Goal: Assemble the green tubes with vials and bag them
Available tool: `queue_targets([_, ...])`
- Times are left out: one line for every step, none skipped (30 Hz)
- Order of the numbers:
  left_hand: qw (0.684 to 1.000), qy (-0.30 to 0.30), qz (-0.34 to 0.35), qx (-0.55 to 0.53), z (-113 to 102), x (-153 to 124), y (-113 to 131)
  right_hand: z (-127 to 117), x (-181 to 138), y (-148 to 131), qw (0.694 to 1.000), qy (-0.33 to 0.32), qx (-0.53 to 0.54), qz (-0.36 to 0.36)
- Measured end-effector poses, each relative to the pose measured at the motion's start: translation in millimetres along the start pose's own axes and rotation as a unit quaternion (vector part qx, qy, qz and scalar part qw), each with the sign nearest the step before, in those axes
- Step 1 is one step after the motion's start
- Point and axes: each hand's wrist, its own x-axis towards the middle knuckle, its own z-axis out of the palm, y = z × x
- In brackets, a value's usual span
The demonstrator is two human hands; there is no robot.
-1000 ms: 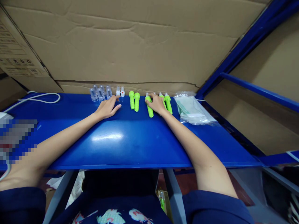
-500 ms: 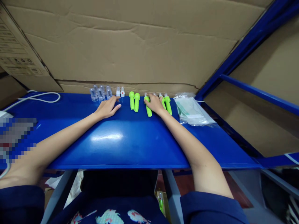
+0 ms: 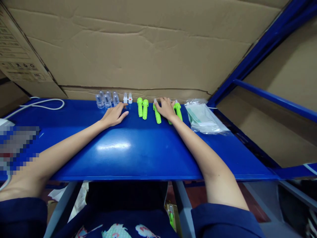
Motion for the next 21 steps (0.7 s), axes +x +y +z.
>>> queue_targets([1.000, 0.001, 0.001, 0.000, 0.6, 0.1, -0.5, -1.1, 0.8, 1.3, 1.000, 0.010, -0.003, 0.005])
queue_targets([1.000, 0.002, 0.001, 0.000, 1.3, 0.3, -1.1, -2.1, 1.8, 3.1, 1.000, 0.017, -0.006, 0.012])
queue_targets([1.000, 0.002, 0.001, 0.001, 2.0, 0.5, -1.8, -2.9, 2.9, 5.1, 1.000, 0.021, -0.010, 0.018])
queue_targets([1.000, 0.002, 0.001, 0.000, 2.7, 0.7, -2.5, -3.4, 3.9, 7.4, 0.999, 0.022, -0.014, 0.022])
queue_targets([1.000, 0.003, 0.001, 0.000, 3.4, 0.8, -3.1, -3.4, 4.8, 9.7, 0.999, 0.020, -0.021, 0.026])
queue_targets([1.000, 0.003, 0.002, -0.002, 3.8, 0.9, -3.6, -3.0, 5.5, 12.0, 0.999, 0.014, -0.029, 0.028])
queue_targets([1.000, 0.004, 0.004, -0.003, 4.2, 0.9, -3.9, -2.3, 6.0, 14.1, 0.999, 0.003, -0.040, 0.028])
queue_targets([1.000, 0.004, 0.005, -0.003, 4.3, 0.9, -4.1, -1.4, 6.3, 15.9, 0.998, -0.011, -0.053, 0.027])
queue_targets([1.000, 0.004, 0.006, -0.004, 4.4, 0.7, -4.1, -0.3, 6.5, 17.3, 0.997, -0.026, -0.066, 0.026])
queue_targets([1.000, 0.004, 0.005, -0.003, 4.2, 0.6, -3.9, 0.8, 6.5, 18.2, 0.996, -0.039, -0.080, 0.024])
queue_targets([1.000, 0.003, 0.004, -0.003, 4.0, 0.5, -3.6, 1.7, 6.5, 18.8, 0.994, -0.048, -0.092, 0.023])
queue_targets([1.000, 0.001, 0.002, -0.003, 3.8, 0.3, -3.2, 2.4, 6.5, 19.0, 0.993, -0.054, -0.101, 0.023])
queue_targets([1.000, 0.000, 0.001, -0.003, 3.5, 0.2, -2.8, 2.8, 6.6, 18.8, 0.992, -0.055, -0.108, 0.024])
queue_targets([1.000, -0.001, 0.000, -0.003, 3.1, 0.2, -2.4, 2.9, 6.6, 18.4, 0.992, -0.056, -0.113, 0.026])
queue_targets([1.000, -0.002, -0.001, -0.002, 2.8, 0.2, -2.0, 2.4, 6.6, 17.7, 0.991, -0.057, -0.116, 0.028])
queue_targets([1.000, -0.003, -0.002, -0.002, 2.5, 0.2, -1.8, 1.5, 6.6, 16.7, 0.991, -0.059, -0.118, 0.031])
queue_targets([1.000, -0.004, -0.003, -0.001, 2.2, 0.2, -1.6, 0.1, 6.6, 15.3, 0.991, -0.058, -0.119, 0.034])
queue_targets([1.000, -0.004, -0.003, -0.001, 2.0, 0.3, -1.4, -1.9, 6.4, 13.3, 0.991, -0.054, -0.119, 0.036])
queue_targets([1.000, -0.005, -0.004, -0.001, 1.8, 0.4, -1.4, -4.2, 6.2, 10.7, 0.991, -0.047, -0.117, 0.036])
queue_targets([1.000, -0.005, -0.004, -0.002, 1.8, 0.5, -1.4, -6.7, 5.8, 7.2, 0.992, -0.036, -0.113, 0.033])
queue_targets([1.000, -0.005, -0.003, -0.003, 1.8, 0.6, -1.4, -9.3, 5.2, 2.6, 0.994, -0.023, -0.106, 0.025])
